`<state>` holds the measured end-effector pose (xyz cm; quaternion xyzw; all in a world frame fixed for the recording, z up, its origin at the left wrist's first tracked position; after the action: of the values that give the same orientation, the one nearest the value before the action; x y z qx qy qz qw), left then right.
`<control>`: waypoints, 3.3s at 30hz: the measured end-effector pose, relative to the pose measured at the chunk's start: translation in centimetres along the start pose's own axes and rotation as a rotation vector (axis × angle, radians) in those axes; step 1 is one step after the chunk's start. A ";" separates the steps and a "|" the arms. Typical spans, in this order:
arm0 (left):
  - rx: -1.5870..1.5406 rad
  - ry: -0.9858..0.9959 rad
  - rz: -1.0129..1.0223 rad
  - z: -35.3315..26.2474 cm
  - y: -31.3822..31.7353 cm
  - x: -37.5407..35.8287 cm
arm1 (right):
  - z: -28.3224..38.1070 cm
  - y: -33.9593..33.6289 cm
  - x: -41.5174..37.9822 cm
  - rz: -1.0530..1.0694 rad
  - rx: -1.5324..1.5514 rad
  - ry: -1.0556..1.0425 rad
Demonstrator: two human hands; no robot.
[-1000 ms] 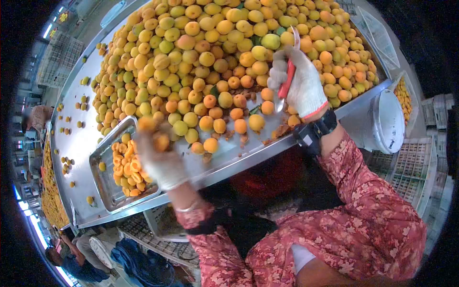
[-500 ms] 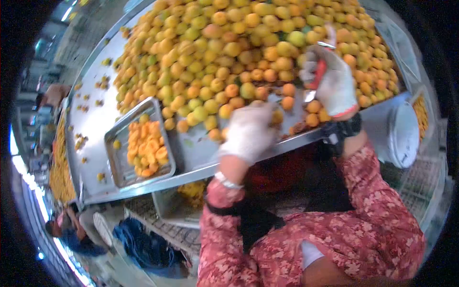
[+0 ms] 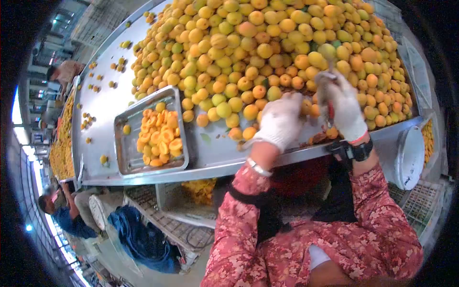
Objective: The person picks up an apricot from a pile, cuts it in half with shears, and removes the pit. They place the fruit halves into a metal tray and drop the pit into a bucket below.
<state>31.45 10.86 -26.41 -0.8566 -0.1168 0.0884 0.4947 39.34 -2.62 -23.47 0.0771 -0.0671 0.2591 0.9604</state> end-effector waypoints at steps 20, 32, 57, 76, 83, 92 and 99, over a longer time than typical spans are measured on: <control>-1.560 -0.377 0.202 0.6 -2.2 -1.3 | 0.3 2.2 -0.4 0.120 -0.122 -0.031; -1.188 -0.257 0.009 0.5 -3.4 -1.3 | 2.0 3.4 -1.0 0.191 -0.432 -0.402; -0.861 -0.152 -0.236 1.6 -2.9 -2.5 | -1.6 5.2 -2.0 0.138 -0.272 -0.253; -0.695 0.056 -0.334 0.5 -3.5 -1.9 | -0.7 5.4 -3.2 0.226 0.627 0.211; -1.657 -0.042 -0.015 1.0 -2.3 -1.4 | 1.1 4.3 -2.2 0.219 -0.203 -0.237; -1.476 -0.042 -0.046 0.3 -3.4 -1.9 | 1.1 5.1 -2.6 0.306 -0.425 -0.293; -1.799 0.032 0.098 0.7 -2.7 -1.7 | 1.9 4.8 -2.5 0.357 -0.565 -0.284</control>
<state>29.35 12.27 -24.41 -0.9253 -0.0983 -0.0275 -0.3653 34.61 -0.04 -21.49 -0.1690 -0.2810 0.3807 0.8646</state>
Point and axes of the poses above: each hand's wrist, its own x-axis towards the middle knuckle, its own y-axis out of the palm, z = x × y, the point moved 4 cm from there along x, towards the middle knuckle, and after that the axes turned 14 degrees about -y, right-handed, at the moved point
